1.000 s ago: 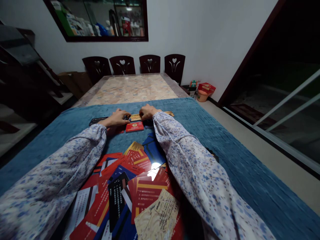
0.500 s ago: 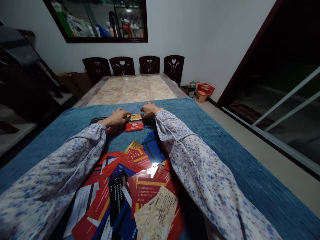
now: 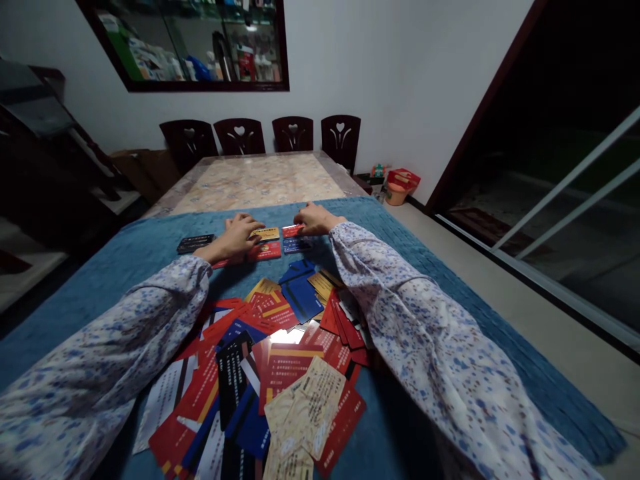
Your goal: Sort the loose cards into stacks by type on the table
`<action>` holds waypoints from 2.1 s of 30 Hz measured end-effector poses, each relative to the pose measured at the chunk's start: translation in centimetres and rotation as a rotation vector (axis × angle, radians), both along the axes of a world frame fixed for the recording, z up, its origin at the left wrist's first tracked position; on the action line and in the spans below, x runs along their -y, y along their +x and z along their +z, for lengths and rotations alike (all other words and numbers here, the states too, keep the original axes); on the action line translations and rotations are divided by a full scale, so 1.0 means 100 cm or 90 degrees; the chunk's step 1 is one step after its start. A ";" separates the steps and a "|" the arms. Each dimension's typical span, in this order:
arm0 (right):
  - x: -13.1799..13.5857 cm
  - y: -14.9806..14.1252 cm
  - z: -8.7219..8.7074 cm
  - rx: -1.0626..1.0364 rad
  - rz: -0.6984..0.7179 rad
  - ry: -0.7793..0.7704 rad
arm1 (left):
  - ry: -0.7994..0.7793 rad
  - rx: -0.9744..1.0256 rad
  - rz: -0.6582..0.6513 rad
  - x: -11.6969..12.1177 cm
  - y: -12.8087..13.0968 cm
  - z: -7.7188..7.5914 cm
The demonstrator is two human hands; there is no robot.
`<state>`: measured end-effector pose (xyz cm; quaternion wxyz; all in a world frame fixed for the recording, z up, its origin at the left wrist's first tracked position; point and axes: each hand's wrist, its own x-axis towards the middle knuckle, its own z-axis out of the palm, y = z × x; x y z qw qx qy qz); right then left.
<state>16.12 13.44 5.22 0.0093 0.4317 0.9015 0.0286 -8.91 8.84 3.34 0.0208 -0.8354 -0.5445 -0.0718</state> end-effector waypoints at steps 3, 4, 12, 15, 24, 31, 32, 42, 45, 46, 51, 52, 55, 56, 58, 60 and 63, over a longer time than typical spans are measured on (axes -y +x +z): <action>0.010 0.011 0.000 0.001 -0.018 -0.001 | 0.007 0.009 -0.026 0.009 0.010 0.000; 0.013 0.014 -0.001 0.005 -0.023 -0.002 | 0.012 0.016 -0.036 0.012 0.013 0.000; 0.033 0.044 -0.006 0.008 -0.014 0.001 | 0.024 0.045 -0.112 0.030 0.035 -0.005; 0.043 0.053 -0.005 0.009 -0.024 0.000 | 0.025 0.042 -0.132 0.038 0.043 -0.006; 0.076 0.065 -0.011 -0.054 0.006 0.000 | 0.023 0.049 -0.173 0.057 0.054 -0.016; 0.098 0.064 -0.025 -0.116 0.072 0.004 | -0.015 0.068 -0.217 0.074 0.048 -0.022; 0.099 0.064 -0.027 -0.124 0.088 0.004 | -0.019 0.073 -0.228 0.077 0.047 -0.023; 0.114 0.050 -0.040 -0.159 0.157 -0.005 | -0.039 0.043 -0.310 0.105 0.047 -0.028; 0.115 0.046 -0.041 -0.166 0.164 -0.012 | -0.037 0.020 -0.291 0.107 0.045 -0.027; 0.115 0.045 -0.042 -0.168 0.164 -0.014 | -0.035 0.017 -0.285 0.107 0.044 -0.027; 0.115 0.042 -0.046 -0.177 0.165 -0.029 | -0.023 0.029 -0.273 0.100 0.036 -0.032; 0.115 0.041 -0.047 -0.180 0.168 -0.032 | -0.022 0.031 -0.268 0.099 0.035 -0.033; 0.118 0.040 -0.049 -0.189 0.172 -0.042 | -0.015 0.026 -0.248 0.097 0.034 -0.035; 0.119 0.040 -0.049 -0.192 0.174 -0.046 | -0.011 0.024 -0.240 0.097 0.034 -0.035; 0.119 0.038 -0.050 -0.198 0.181 -0.051 | -0.002 0.019 -0.226 0.097 0.035 -0.035; 0.119 0.037 -0.051 -0.204 0.184 -0.052 | 0.001 0.015 -0.211 0.096 0.036 -0.034; 0.118 0.035 -0.053 -0.210 0.183 -0.052 | -0.006 0.013 -0.191 0.096 0.036 -0.032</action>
